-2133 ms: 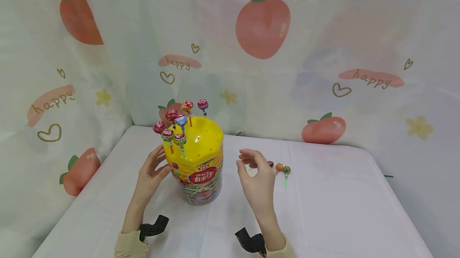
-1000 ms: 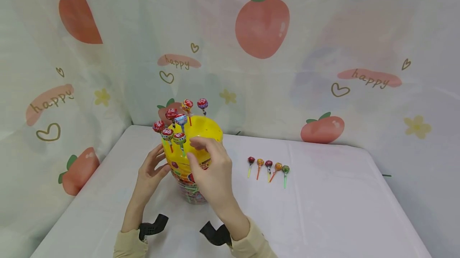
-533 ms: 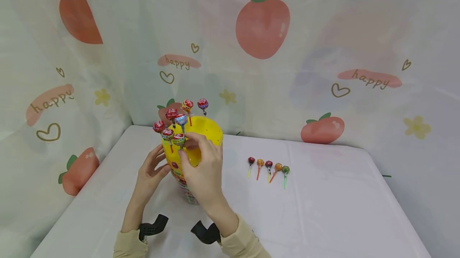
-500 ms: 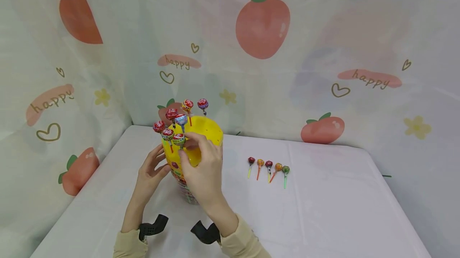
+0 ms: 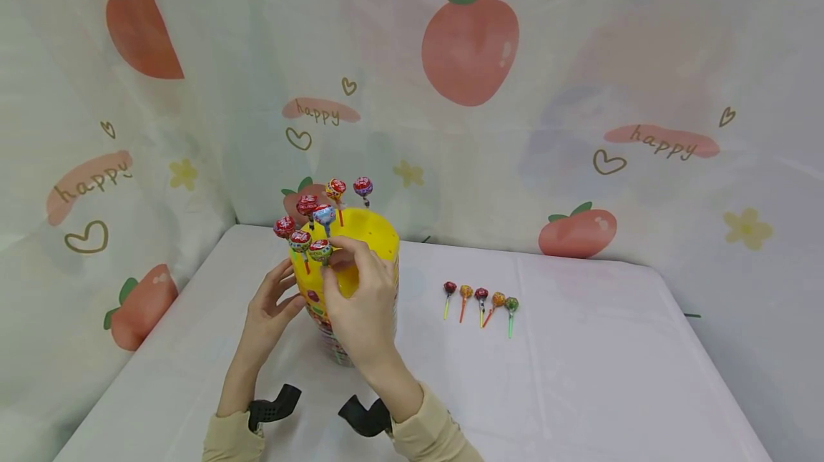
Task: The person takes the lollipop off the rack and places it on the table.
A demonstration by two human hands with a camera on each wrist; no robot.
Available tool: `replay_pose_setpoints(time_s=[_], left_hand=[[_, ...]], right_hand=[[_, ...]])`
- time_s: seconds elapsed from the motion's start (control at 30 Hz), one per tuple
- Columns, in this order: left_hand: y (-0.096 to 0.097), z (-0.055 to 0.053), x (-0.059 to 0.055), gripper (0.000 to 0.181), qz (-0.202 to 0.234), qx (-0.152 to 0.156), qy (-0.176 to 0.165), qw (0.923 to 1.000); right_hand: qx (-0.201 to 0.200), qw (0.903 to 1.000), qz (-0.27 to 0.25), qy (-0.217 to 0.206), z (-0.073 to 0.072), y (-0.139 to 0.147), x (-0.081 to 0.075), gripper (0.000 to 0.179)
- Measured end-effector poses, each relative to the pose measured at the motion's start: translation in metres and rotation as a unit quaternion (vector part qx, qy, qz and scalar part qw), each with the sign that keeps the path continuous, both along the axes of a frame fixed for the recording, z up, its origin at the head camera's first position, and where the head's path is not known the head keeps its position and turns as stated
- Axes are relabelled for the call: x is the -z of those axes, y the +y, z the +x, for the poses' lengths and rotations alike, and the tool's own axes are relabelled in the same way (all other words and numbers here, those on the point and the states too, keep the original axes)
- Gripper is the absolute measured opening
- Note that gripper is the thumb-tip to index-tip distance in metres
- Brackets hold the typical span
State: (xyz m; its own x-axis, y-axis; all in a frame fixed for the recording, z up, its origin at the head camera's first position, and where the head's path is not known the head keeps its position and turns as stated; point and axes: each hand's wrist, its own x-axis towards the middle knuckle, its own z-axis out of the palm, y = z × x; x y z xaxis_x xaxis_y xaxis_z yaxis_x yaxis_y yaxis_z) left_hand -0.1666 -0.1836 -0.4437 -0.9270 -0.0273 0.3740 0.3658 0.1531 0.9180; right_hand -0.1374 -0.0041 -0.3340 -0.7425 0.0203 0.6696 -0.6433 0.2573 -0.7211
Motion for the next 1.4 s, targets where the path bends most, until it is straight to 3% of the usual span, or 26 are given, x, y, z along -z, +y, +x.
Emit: replay_pose_setpoints(time_s=[0.53, 0.8, 1.1, 1.4], left_hand=[[0.0, 0.0, 0.0, 0.063, -0.001, -0.002, -0.002, 1.0], [-0.001, 0.001, 0.0, 0.063, -0.001, 0.0, -0.013, 0.9999], [-0.001, 0.002, -0.001, 0.063, -0.004, -0.001, -0.012, 0.9999], [-0.001, 0.001, 0.0, 0.063, -0.005, 0.001, -0.004, 1.0]], right_hand=[[-0.026, 0.9993, -0.024, -0.014, -0.001, 0.002, -0.01, 0.035], [-0.016, 0.9989, -0.038, -0.02, 0.001, 0.011, -0.014, 0.033], [0.005, 0.999, -0.044, -0.008, 0.003, 0.028, -0.009, 0.034], [0.046, 0.998, -0.044, 0.007, 0.002, 0.055, 0.012, 0.035]])
